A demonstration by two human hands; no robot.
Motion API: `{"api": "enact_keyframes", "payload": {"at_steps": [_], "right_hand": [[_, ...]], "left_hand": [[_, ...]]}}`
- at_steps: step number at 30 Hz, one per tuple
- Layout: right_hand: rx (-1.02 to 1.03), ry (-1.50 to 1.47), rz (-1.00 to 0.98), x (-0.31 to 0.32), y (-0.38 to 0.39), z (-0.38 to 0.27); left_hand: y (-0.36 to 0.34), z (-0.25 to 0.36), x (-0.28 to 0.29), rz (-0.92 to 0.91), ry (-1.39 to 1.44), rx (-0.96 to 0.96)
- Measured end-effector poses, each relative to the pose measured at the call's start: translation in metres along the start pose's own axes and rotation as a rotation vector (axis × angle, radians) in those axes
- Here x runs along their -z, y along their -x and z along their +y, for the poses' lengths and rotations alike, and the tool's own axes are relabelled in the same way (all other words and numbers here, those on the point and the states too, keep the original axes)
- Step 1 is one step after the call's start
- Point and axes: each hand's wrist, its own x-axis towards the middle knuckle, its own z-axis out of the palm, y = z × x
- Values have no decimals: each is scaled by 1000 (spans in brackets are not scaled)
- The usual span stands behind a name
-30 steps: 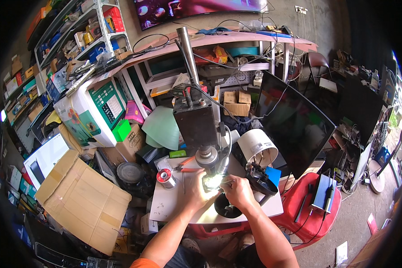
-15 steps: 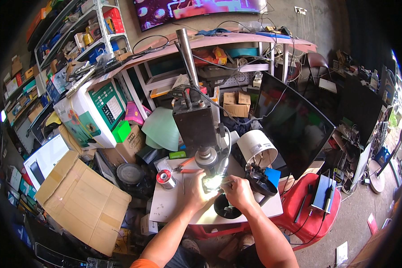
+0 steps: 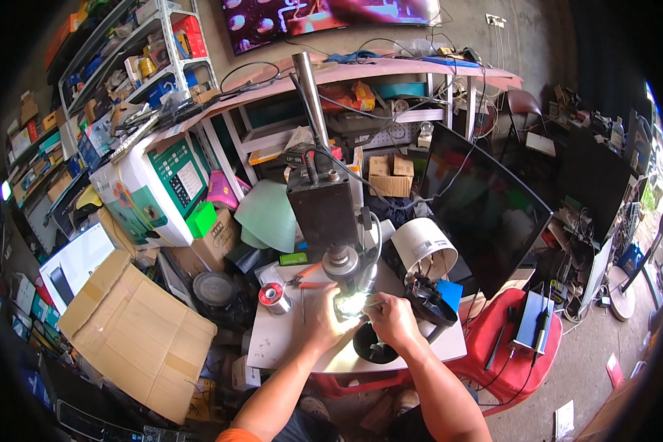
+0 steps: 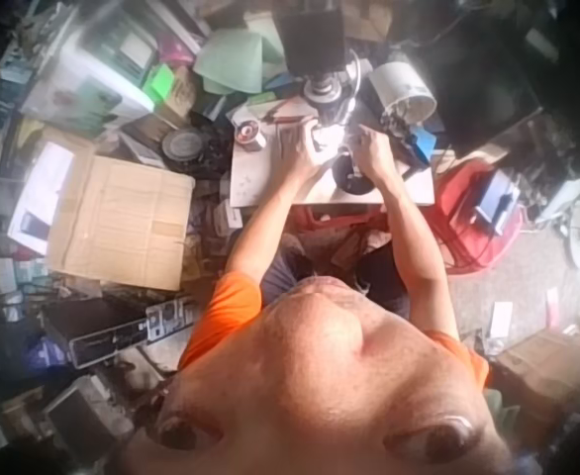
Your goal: The person is soldering a circuit board using a soldering iron and solder wire. They are seated on the floor in a cluttered workspace, manipulating the board and tools with both hands.
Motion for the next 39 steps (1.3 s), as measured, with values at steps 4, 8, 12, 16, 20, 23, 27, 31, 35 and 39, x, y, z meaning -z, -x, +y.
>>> {"api": "enact_keyframes", "payload": {"at_steps": [4,8,12,16,20,23,27,31,35,39], "right_hand": [[-29,-30,-13,2,0,-10],[-64,-32,-20,4,0,-12],[-54,-32,-12,4,1,-10],[-27,-29,-8,1,0,-6],[-27,-26,-14,3,0,-9],[11,5,-2,1,-1,-3],[20,14,0,1,-1,-4],[5,6,-4,1,-1,-3],[18,23,-4,1,-1,-3],[-3,25,-13,1,-1,-4]], "left_hand": [[1,-2,1,13,-5,-14],[-1,2,1,15,-16,-20],[0,0,-2,16,18,-28],[2,-6,-5,30,33,-27],[1,-3,-3,24,40,-20],[1,-3,-3,32,3,-34],[0,-2,-2,35,-4,-41],[0,0,-1,28,9,-36],[0,-1,0,20,5,-33],[0,-1,-1,16,15,-23]]}}
